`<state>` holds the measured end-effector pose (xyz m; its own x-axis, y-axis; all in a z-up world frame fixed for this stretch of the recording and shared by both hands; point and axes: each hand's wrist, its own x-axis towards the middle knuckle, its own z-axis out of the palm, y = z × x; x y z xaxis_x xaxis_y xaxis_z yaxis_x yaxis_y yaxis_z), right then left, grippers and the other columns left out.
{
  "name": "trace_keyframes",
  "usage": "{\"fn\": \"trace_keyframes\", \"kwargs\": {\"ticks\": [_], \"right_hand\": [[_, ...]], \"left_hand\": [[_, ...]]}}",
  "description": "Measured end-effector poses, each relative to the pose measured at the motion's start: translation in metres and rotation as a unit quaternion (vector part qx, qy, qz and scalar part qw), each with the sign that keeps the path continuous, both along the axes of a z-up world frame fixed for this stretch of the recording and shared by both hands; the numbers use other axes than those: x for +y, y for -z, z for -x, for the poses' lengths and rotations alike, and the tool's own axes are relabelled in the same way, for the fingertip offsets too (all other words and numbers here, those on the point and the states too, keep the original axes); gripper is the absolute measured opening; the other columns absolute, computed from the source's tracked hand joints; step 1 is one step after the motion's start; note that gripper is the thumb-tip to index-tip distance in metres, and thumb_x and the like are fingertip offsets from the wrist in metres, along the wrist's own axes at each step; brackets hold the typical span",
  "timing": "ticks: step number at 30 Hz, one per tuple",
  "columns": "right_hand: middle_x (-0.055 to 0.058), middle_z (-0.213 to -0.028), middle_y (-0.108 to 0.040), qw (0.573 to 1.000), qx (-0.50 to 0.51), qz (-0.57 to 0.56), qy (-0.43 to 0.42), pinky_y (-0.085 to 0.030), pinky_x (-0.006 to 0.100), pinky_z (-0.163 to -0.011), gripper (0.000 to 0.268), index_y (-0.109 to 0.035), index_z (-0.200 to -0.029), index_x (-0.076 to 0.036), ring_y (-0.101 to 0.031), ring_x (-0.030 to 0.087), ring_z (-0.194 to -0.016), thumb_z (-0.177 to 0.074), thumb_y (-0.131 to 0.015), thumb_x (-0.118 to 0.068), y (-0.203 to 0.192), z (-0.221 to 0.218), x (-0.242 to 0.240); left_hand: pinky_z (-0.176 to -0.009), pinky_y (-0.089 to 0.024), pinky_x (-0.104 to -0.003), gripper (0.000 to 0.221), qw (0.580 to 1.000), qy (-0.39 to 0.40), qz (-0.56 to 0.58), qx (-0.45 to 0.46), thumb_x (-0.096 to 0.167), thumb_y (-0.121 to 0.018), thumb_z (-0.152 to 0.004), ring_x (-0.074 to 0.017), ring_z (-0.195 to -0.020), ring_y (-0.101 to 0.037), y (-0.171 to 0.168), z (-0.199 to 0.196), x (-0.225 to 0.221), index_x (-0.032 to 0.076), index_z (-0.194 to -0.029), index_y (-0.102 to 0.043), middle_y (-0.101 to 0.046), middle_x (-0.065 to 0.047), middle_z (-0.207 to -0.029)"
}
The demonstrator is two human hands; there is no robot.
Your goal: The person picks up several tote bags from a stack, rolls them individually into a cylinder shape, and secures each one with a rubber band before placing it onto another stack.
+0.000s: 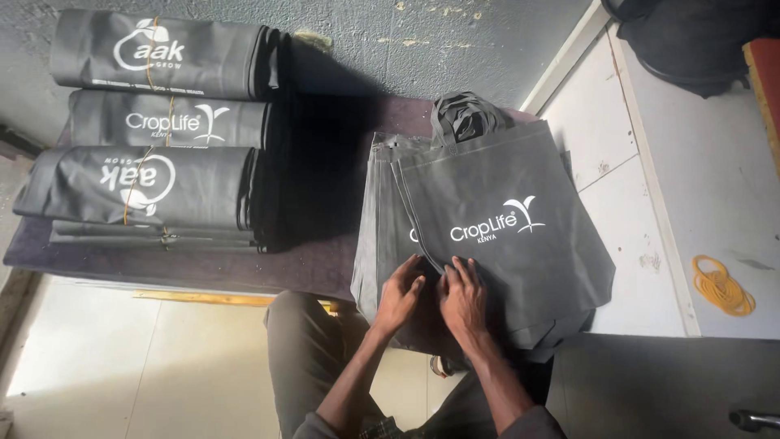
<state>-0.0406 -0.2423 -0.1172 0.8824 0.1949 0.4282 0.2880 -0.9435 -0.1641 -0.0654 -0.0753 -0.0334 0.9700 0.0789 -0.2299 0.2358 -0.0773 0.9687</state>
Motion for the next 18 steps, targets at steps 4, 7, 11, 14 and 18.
{"fn": "trace_keyframes", "kwargs": {"ticks": [4, 7, 11, 14, 18], "right_hand": [[-0.006, -0.083, -0.076, 0.991, 0.079, -0.048, 0.095, -0.06, 0.039, -0.065, 0.006, -0.074, -0.092, -0.031, -0.077, 0.024, -0.074, -0.087, -0.072, -0.029, 0.009, -0.043, -0.039], [0.017, -0.088, -0.077, 0.938, 0.068, -0.325, 0.095, -0.059, 0.038, -0.069, 0.009, -0.081, -0.094, -0.01, -0.076, 0.035, -0.086, -0.091, -0.075, -0.005, -0.047, -0.044, -0.051], [0.007, -0.081, -0.077, 0.946, 0.03, -0.313, 0.082, -0.059, 0.033, -0.067, 0.003, -0.082, -0.093, -0.016, -0.076, 0.025, -0.08, -0.094, -0.08, -0.014, -0.102, -0.032, -0.024], [0.007, -0.074, -0.074, 0.969, 0.045, -0.238, 0.052, -0.058, 0.037, -0.061, 0.004, -0.08, -0.088, -0.017, -0.075, 0.029, -0.073, -0.09, -0.078, -0.017, -0.086, -0.026, 0.007], [0.013, -0.091, -0.077, 0.972, 0.129, -0.191, 0.034, -0.061, 0.041, -0.069, 0.021, -0.08, -0.112, -0.012, -0.076, 0.033, -0.081, -0.095, -0.068, -0.016, -0.059, -0.02, 0.044]], "left_hand": [[-0.1, -0.056, -0.048, 0.053, 0.999, -0.026, -0.021, -0.024, 0.012, -0.068, -0.091, -0.0393, -0.116, -0.07, 0.03, -0.001, 0.006, 0.002, -0.142, -0.06, -0.064, -0.026, -0.132], [-0.101, -0.055, -0.041, 0.038, 0.982, -0.123, -0.126, -0.063, 0.018, -0.074, -0.089, -0.0334, -0.114, -0.064, 0.059, -0.001, 0.023, 0.013, -0.126, -0.072, -0.061, -0.014, -0.127], [-0.093, -0.055, -0.044, 0.054, 0.963, -0.201, -0.168, -0.056, 0.014, -0.081, -0.082, -0.0364, -0.104, -0.063, 0.064, 0.0, 0.035, 0.016, -0.134, -0.068, -0.06, -0.016, -0.118], [-0.088, -0.06, -0.042, 0.057, 0.96, -0.234, -0.143, -0.05, 0.014, -0.085, -0.078, -0.0358, -0.1, -0.067, 0.063, -0.001, 0.037, 0.015, -0.132, -0.069, -0.061, -0.018, -0.118], [-0.085, -0.06, -0.039, 0.047, 0.967, -0.253, -0.034, -0.014, 0.009, -0.083, -0.082, -0.0277, -0.09, -0.072, 0.069, -0.007, 0.047, 0.01, -0.129, -0.073, -0.074, -0.016, -0.098]]}}
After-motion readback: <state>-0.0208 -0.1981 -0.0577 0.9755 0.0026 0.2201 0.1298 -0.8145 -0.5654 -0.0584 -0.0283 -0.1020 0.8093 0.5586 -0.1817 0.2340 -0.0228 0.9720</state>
